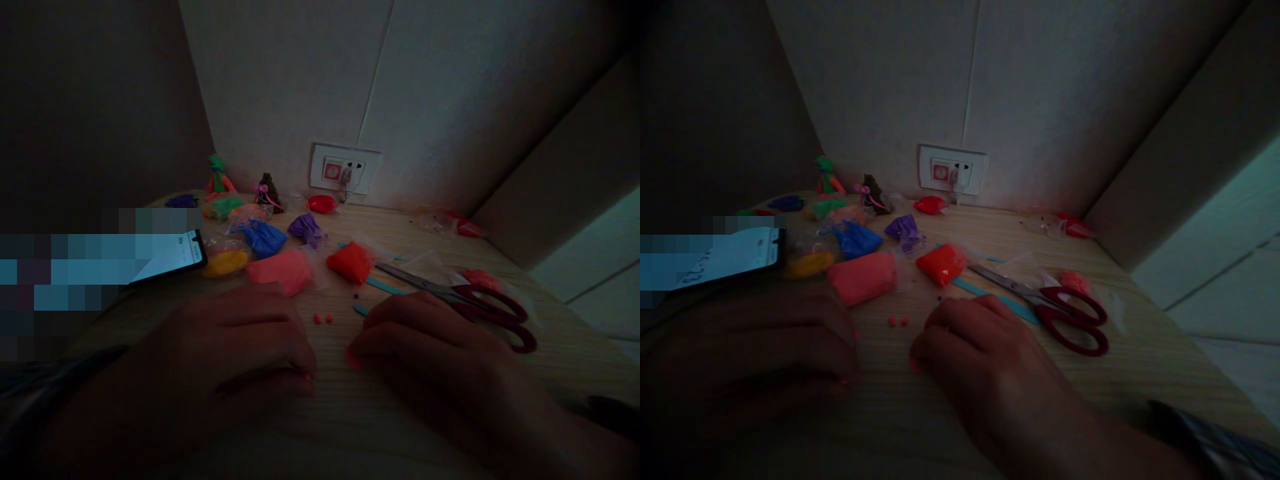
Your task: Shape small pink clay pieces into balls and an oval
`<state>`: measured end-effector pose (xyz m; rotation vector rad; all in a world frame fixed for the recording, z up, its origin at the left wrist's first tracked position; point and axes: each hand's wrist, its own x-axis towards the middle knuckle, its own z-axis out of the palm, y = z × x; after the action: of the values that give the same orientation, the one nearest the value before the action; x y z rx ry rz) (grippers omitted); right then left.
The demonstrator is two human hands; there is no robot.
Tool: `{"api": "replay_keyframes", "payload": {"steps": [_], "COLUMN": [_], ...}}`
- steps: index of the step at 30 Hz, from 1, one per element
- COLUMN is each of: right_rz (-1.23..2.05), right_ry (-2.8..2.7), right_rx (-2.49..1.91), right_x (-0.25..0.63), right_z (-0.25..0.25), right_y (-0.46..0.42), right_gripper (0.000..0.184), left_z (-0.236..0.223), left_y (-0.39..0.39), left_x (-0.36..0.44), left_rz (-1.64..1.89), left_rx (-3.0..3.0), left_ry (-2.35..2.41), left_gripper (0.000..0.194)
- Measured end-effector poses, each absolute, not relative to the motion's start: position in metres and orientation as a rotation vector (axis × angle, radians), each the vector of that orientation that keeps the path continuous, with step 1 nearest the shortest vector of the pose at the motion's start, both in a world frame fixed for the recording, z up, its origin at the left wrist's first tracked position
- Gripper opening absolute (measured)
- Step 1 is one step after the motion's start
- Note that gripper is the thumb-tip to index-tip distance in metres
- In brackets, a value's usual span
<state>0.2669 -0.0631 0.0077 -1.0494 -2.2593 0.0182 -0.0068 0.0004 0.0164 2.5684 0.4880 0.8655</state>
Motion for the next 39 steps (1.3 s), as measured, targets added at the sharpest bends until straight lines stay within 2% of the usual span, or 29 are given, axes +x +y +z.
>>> {"api": "replay_keyframes", "payload": {"steps": [12, 22, 28, 39], "right_rz": [-0.173, -0.125, -0.142, -0.109], "right_ry": [-2.262, -2.284, -2.285, -2.299], "right_rx": [-1.072, -1.035, -1.037, -1.047], "right_x": [0.273, 0.273, 0.275, 0.275], "right_z": [0.024, 0.020, 0.020, 0.022], "right_y": [-0.064, -0.068, -0.067, -0.068], "right_gripper": [0.031, 0.032, 0.034, 0.032], "left_z": [0.018, 0.015, 0.018, 0.016], "left_y": [0.002, -0.002, 0.000, 0.005], "left_x": [-0.007, -0.008, -0.010, -0.009], "left_rz": [0.896, 0.798, 0.846, 0.894], "left_rx": [2.599, 2.602, 2.611, 2.620], "left_ry": [0.494, 0.429, 0.459, 0.489], "left_gripper": [0.029, 0.036, 0.028, 0.029]}}
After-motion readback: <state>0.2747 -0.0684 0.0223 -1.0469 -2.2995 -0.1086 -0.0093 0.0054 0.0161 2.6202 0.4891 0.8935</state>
